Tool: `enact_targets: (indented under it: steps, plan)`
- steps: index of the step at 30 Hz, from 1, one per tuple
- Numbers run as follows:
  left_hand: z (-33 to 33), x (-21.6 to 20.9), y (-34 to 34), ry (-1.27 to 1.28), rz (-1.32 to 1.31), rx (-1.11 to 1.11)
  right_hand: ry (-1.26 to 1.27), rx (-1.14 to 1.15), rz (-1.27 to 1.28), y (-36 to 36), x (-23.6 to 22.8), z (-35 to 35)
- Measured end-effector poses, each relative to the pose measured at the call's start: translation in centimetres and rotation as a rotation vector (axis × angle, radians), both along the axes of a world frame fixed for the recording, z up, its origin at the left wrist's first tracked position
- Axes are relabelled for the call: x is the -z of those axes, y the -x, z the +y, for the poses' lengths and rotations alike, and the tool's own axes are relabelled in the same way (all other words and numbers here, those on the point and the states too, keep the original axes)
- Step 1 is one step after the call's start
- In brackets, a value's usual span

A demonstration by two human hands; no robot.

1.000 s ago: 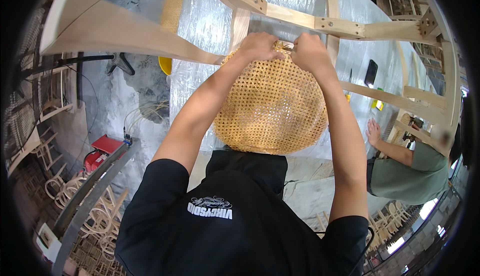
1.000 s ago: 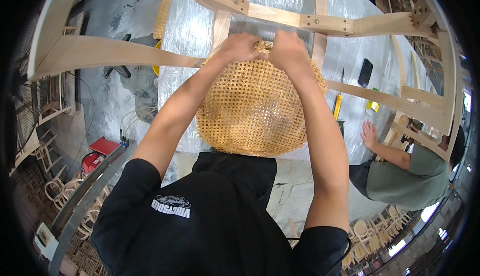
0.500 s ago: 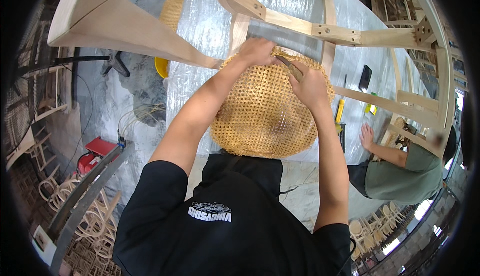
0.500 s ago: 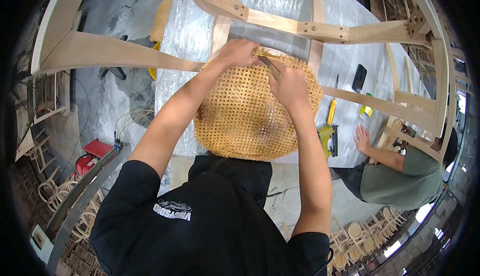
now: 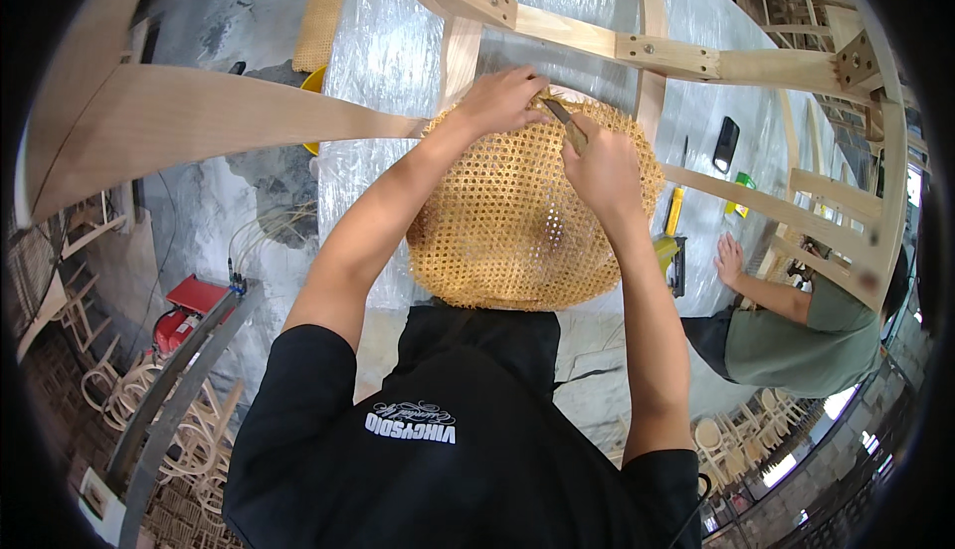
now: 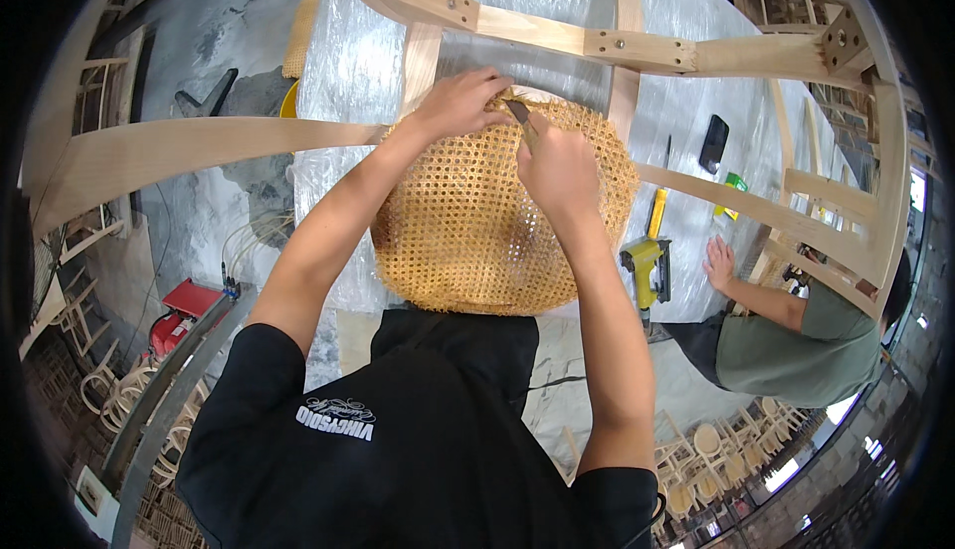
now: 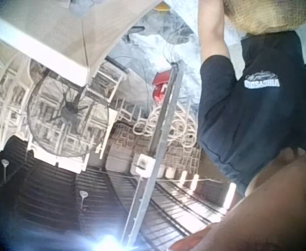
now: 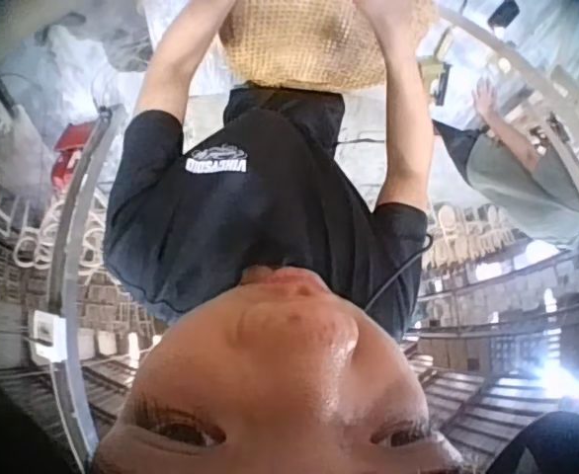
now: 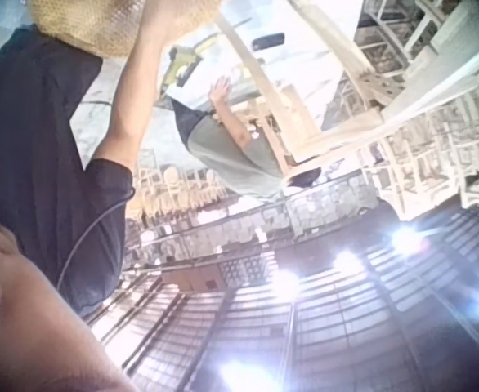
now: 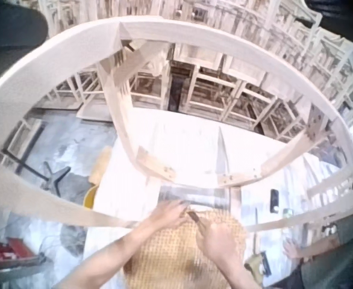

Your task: The person removes a wet rattan mat from a yellow bucket, places it onto a wooden chair frame, and secures it using a staple gun and a hammer. The person repeatedly adjusts the mat and fastens it around the perimeter of the frame.

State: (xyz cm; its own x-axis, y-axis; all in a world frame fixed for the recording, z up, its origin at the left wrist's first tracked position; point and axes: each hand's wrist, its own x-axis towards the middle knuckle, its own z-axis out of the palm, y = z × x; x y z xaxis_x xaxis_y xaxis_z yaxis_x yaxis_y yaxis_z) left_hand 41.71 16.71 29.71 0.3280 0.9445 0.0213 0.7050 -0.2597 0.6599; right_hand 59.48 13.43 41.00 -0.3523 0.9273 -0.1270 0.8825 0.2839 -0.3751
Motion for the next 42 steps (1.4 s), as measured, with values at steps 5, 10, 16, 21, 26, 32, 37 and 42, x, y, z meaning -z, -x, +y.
enact_targets:
  steps: [5,10,16,21,26,32,37,42]
  plan:
    - [-0.8,-0.4,-0.8,-0.212,0.012,0.017,-0.067,-0.074,-0.016,0.8,0.3,1.3]
    - [-1.1,-0.1,-0.8,-0.241,-0.048,0.025,-0.037,-0.122,-0.055,1.5,0.4,2.3]
    - [-0.7,0.7,-0.4,-0.244,-0.309,-0.038,-0.011,-0.129,-0.142,2.9,-0.7,3.4]
    - [-0.1,1.2,0.5,-0.202,-0.419,-0.040,0.035,-0.129,-0.222,4.8,-1.5,4.4]
    - [0.9,-0.3,-1.5,-0.093,-0.280,0.033,-0.098,-0.094,-0.099,-2.0,-0.5,3.2]
    - [0.8,0.1,-0.2,-0.192,-0.264,0.030,0.045,0.206,-0.071,-2.8,-2.2,-2.5]
    - [0.4,0.6,-0.4,-0.245,-0.268,0.016,-0.037,0.196,-0.112,-2.1,-0.8,-4.2]
    - [0.6,0.5,-0.3,-0.227,-0.287,0.022,-0.064,0.205,-0.148,-1.9,0.3,-3.6]
